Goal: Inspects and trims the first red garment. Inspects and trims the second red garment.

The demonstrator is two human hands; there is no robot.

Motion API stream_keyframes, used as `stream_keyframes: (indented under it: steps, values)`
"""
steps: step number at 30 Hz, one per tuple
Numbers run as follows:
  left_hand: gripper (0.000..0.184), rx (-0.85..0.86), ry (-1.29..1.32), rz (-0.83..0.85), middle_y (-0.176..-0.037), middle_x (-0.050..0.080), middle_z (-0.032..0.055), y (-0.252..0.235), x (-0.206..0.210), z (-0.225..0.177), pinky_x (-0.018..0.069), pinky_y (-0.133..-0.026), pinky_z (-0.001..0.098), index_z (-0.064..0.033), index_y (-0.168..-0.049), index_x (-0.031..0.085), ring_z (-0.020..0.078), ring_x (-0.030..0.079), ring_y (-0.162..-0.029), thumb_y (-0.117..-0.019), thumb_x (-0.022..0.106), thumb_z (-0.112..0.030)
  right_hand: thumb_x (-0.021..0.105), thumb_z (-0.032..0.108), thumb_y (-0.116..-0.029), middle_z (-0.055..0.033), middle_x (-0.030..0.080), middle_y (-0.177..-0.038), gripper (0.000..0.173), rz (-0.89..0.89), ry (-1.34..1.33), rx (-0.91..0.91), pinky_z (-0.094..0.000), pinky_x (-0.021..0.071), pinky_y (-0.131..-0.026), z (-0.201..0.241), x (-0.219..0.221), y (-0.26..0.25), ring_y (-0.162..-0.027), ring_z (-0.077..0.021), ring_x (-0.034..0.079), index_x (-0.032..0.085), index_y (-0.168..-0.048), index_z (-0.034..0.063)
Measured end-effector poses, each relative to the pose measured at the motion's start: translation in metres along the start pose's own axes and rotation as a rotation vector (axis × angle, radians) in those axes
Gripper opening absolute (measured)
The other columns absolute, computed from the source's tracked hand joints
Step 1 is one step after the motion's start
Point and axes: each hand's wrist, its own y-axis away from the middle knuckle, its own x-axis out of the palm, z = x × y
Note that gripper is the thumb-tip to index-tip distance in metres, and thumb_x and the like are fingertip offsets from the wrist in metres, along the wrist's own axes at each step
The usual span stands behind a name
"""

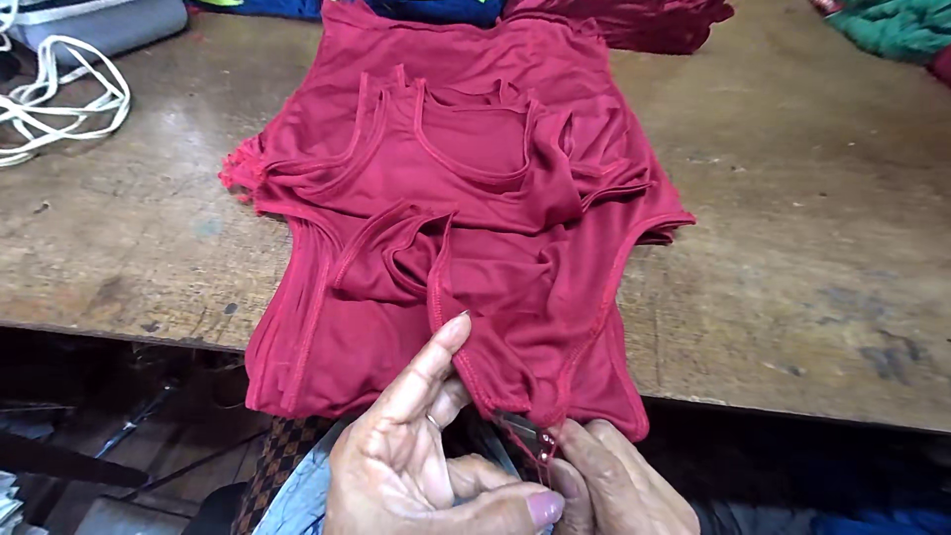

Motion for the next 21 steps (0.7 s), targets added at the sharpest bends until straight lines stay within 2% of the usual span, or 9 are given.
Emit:
stream_keyframes:
  steps: [2, 4, 7, 10, 14, 17, 19, 21]
  values:
    - [0.099, 0.008, -0.006, 0.014, -0.149, 0.050, 0.0232, 0.000, 0.000, 0.001, 0.0675, -0.073, 0.0449, 0.0046, -0.155, 0.038, 0.0349, 0.067, -0.118, -0.0659, 0.078, 0.023, 0.049, 0.018, -0.1024, -0.0087, 0.065, -0.069, 0.034, -0.026, 0.069, 0.012, -0.0270, 0.0504, -0.061, 0.008, 0.001, -0.006, -0.064, -0.0168, 0.062, 0.072, -0.085, -0.0002]
    - [0.100, 0.006, -0.024, 0.016, -0.149, 0.049, 0.0230, 0.000, 0.000, 0.000, 0.0676, -0.072, 0.0457, 0.0048, -0.155, 0.038, 0.0354, 0.067, -0.118, -0.0651, 0.078, 0.024, 0.047, 0.019, -0.1037, -0.0087, 0.066, -0.070, 0.035, -0.001, 0.062, 0.020, -0.0268, 0.0512, -0.062, 0.006, 0.001, -0.004, -0.065, -0.0162, 0.064, 0.071, -0.085, 0.0005]
    - [0.105, -0.015, -0.096, 0.047, -0.151, 0.047, 0.0228, 0.002, -0.005, -0.004, 0.0679, -0.071, 0.0482, 0.0040, -0.157, 0.033, 0.0381, 0.064, -0.123, -0.0649, 0.080, 0.022, 0.041, 0.026, -0.1090, -0.0096, 0.068, -0.076, 0.042, 0.125, -0.019, -0.009, -0.0272, 0.0520, -0.063, -0.010, -0.008, 0.006, -0.070, -0.0163, 0.066, 0.070, -0.092, 0.0021]
    - [0.111, -0.093, -0.155, 0.078, -0.153, 0.043, 0.0231, 0.008, -0.014, -0.008, 0.0677, -0.070, 0.0493, 0.0049, -0.159, 0.027, 0.0387, 0.060, -0.128, -0.0635, 0.082, 0.019, 0.043, 0.026, -0.1094, -0.0152, 0.073, -0.082, 0.042, 0.310, -0.070, 0.016, -0.0344, 0.0559, -0.068, -0.021, -0.040, 0.009, -0.075, -0.0232, 0.070, 0.073, -0.097, -0.0010]
    - [0.112, -0.135, -0.243, 0.107, -0.158, 0.036, 0.0214, 0.013, -0.021, -0.013, 0.0674, -0.068, 0.0522, 0.0029, -0.158, 0.028, 0.0404, 0.056, -0.131, -0.0616, 0.082, 0.019, 0.038, 0.028, -0.1111, -0.0206, 0.072, -0.090, 0.047, 0.287, -0.091, 0.048, -0.0355, 0.0557, -0.074, -0.034, -0.076, 0.009, -0.082, -0.0261, 0.069, 0.069, -0.101, -0.0057]
    - [0.108, -0.026, -0.398, 0.107, -0.161, 0.033, 0.0178, 0.011, -0.020, -0.021, 0.0677, -0.067, 0.0518, -0.0003, -0.156, 0.033, 0.0393, 0.058, -0.129, -0.0623, 0.085, 0.014, 0.040, 0.028, -0.1100, -0.0194, 0.071, -0.089, 0.043, 0.215, 0.019, 0.027, -0.0346, 0.0537, -0.071, -0.029, -0.081, 0.004, -0.079, -0.0258, 0.067, 0.069, -0.105, -0.0039]
    - [0.104, 0.141, -0.583, 0.117, -0.166, 0.025, 0.0167, 0.008, -0.020, -0.025, 0.0682, -0.067, 0.0475, -0.0038, -0.157, 0.033, 0.0371, 0.058, -0.130, -0.0683, 0.087, 0.005, 0.042, 0.030, -0.1102, -0.0175, 0.071, -0.090, 0.042, 0.178, 0.044, -0.006, -0.0338, 0.0534, -0.071, -0.025, -0.076, 0.004, -0.079, -0.0248, 0.066, 0.069, -0.108, -0.0025]
    - [0.102, 0.276, -0.725, 0.134, -0.168, 0.019, 0.0172, 0.005, -0.019, -0.034, 0.0686, -0.069, 0.0431, -0.0063, -0.159, 0.029, 0.0360, 0.056, -0.133, -0.0746, 0.085, -0.001, 0.045, 0.029, -0.1093, -0.0161, 0.071, -0.089, 0.040, 0.171, 0.070, -0.006, -0.0334, 0.0536, -0.070, -0.023, -0.065, 0.002, -0.079, -0.0244, 0.067, 0.070, -0.106, -0.0019]
